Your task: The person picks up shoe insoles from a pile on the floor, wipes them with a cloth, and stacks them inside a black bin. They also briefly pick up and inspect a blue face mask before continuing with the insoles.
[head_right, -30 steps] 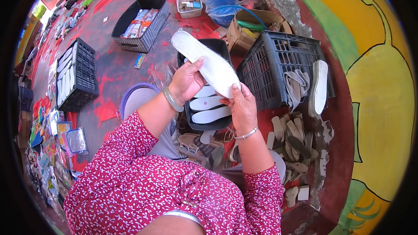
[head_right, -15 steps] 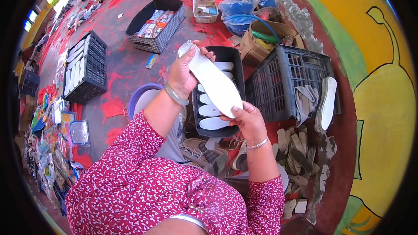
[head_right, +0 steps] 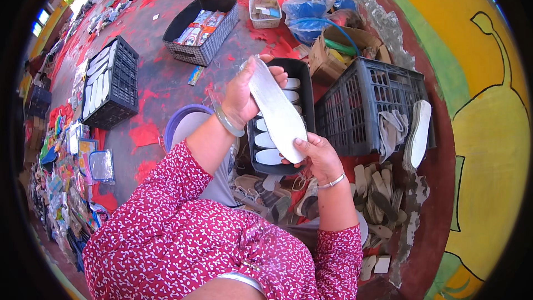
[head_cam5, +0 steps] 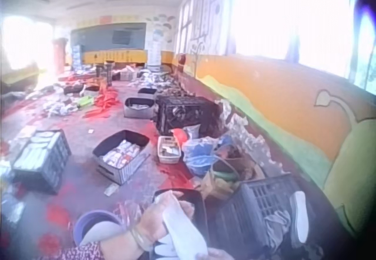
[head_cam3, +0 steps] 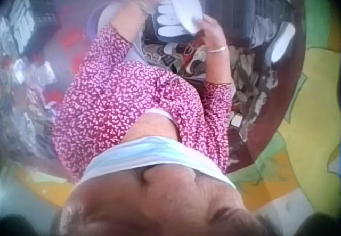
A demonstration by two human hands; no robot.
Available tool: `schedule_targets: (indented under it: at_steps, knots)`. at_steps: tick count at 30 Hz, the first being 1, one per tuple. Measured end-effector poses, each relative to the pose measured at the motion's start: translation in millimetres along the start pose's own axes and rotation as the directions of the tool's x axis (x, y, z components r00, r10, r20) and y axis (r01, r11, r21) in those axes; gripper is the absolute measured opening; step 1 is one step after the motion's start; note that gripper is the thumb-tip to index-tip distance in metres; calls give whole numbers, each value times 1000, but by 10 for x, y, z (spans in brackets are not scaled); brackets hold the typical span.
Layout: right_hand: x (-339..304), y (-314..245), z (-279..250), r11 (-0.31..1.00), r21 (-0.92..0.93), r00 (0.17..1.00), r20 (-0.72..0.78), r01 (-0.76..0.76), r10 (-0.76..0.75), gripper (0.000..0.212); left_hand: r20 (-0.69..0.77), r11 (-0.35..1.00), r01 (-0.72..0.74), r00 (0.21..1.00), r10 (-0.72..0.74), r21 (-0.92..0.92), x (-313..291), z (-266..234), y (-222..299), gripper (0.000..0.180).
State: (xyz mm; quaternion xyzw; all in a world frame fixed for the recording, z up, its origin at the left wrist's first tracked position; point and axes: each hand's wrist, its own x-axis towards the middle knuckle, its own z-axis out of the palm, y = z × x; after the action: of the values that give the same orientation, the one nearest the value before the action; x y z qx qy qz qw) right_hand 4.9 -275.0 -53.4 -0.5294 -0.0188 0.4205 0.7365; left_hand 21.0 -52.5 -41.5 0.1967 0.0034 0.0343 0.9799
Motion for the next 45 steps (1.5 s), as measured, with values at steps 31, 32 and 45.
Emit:
schedule_targets:
  at_steps: [31, 32, 45]
  knots:
    - [-70, -141, -488, 402, -912, 952, -190, -82, -238, 23, -51, 172, 98, 964, -261, 980, -311, -255, -774, 27]
    - [-144, -168, -429, 287, -956, 882, -181, -55, -436, 23, -53, -174, 7, 963, -265, 985, -315, -224, -698, 26]
    - [-157, 506, 84, -295, -937, 881, 294, 189, -370, 53, -317, -603, -287, 642, -698, 744, -550, -95, -453, 24]
